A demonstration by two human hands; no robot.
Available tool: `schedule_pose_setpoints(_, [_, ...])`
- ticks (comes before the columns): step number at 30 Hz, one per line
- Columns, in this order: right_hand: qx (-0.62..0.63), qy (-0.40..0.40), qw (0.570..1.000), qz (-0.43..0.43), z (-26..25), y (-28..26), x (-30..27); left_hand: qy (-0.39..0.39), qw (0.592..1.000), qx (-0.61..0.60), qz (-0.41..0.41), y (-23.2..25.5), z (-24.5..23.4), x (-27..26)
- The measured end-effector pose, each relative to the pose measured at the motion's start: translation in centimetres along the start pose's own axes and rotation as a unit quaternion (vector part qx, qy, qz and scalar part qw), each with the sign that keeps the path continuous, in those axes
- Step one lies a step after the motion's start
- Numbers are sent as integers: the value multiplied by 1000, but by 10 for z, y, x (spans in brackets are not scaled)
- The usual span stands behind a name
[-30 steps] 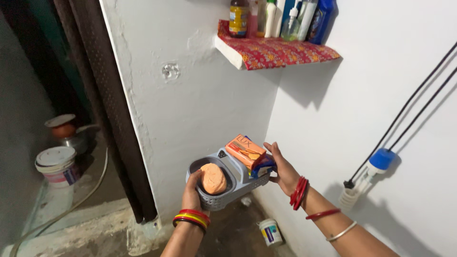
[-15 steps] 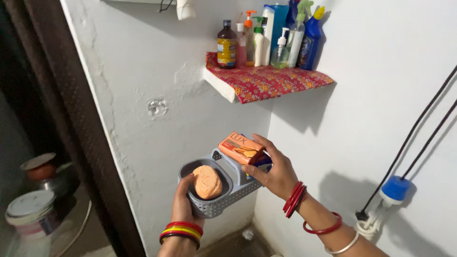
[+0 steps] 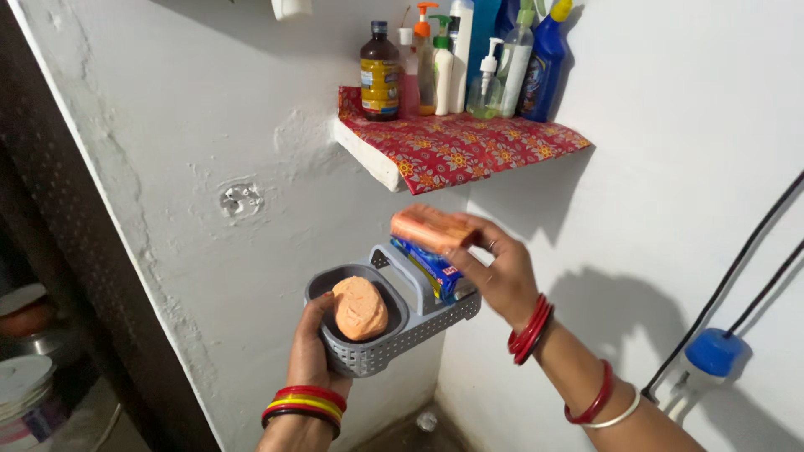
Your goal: The person wipes a soap dispenser with a cloth and places it on a wall shelf. They then pick up a soap dish with soap bars and place it on the shelf. A large plastic bottle is also placed on the shelf. The person moves buckets and a basket on the floor, then wipes a rolling pin with a brush.
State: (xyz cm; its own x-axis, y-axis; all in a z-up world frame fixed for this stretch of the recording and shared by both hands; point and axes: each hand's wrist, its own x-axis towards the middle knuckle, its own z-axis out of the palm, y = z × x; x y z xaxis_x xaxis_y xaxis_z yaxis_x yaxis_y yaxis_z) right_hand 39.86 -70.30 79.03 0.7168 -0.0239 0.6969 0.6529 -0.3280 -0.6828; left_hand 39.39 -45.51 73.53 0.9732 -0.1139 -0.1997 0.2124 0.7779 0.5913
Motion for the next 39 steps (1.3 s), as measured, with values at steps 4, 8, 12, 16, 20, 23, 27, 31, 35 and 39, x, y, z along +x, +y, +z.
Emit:
schedule_pose_setpoints(4, [121, 47, 992, 8, -25, 27, 31, 0, 1000, -2, 11, -5, 6, 5])
schedule_pose_setpoints(8, [114, 84, 990, 2, -57, 43, 61, 0, 1000, 8, 21, -6, 11, 15])
schedule_pose_setpoints(12, [132, 111, 985, 4, -79, 66, 84, 44, 999, 20, 10, -12, 1, 32])
schedule_pose_setpoints(16, [39, 148, 988, -8, -102, 101, 106, 56, 993, 54, 84, -15, -23, 67])
schedule_pose_setpoints(20, [-34, 184, 982, -11, -129, 132, 134, 89, 993, 30, 77, -28, -58, 109])
schedule_pose_setpoints(23, [-75, 202, 977, -12, -147, 148, 154, 86, 981, 43, 165, -45, -88, 138])
schedule_pose_setpoints(27, [-82, 177, 981, -25, -142, 155, 174, 23, 938, 157, 308, -70, -122, 163])
schedule_pose_setpoints(31, [-74, 123, 988, -50, -107, 147, 187, 19, 920, 181, 347, -80, -129, 159])
schedule_pose_setpoints(35, [-39, 87, 993, -75, -73, 128, 191, 65, 939, 162, 298, -61, -104, 123])
schedule_pose_setpoints(39, [68, 59, 992, -85, -59, 110, 186, 154, 978, 32, 139, -22, -56, 75])
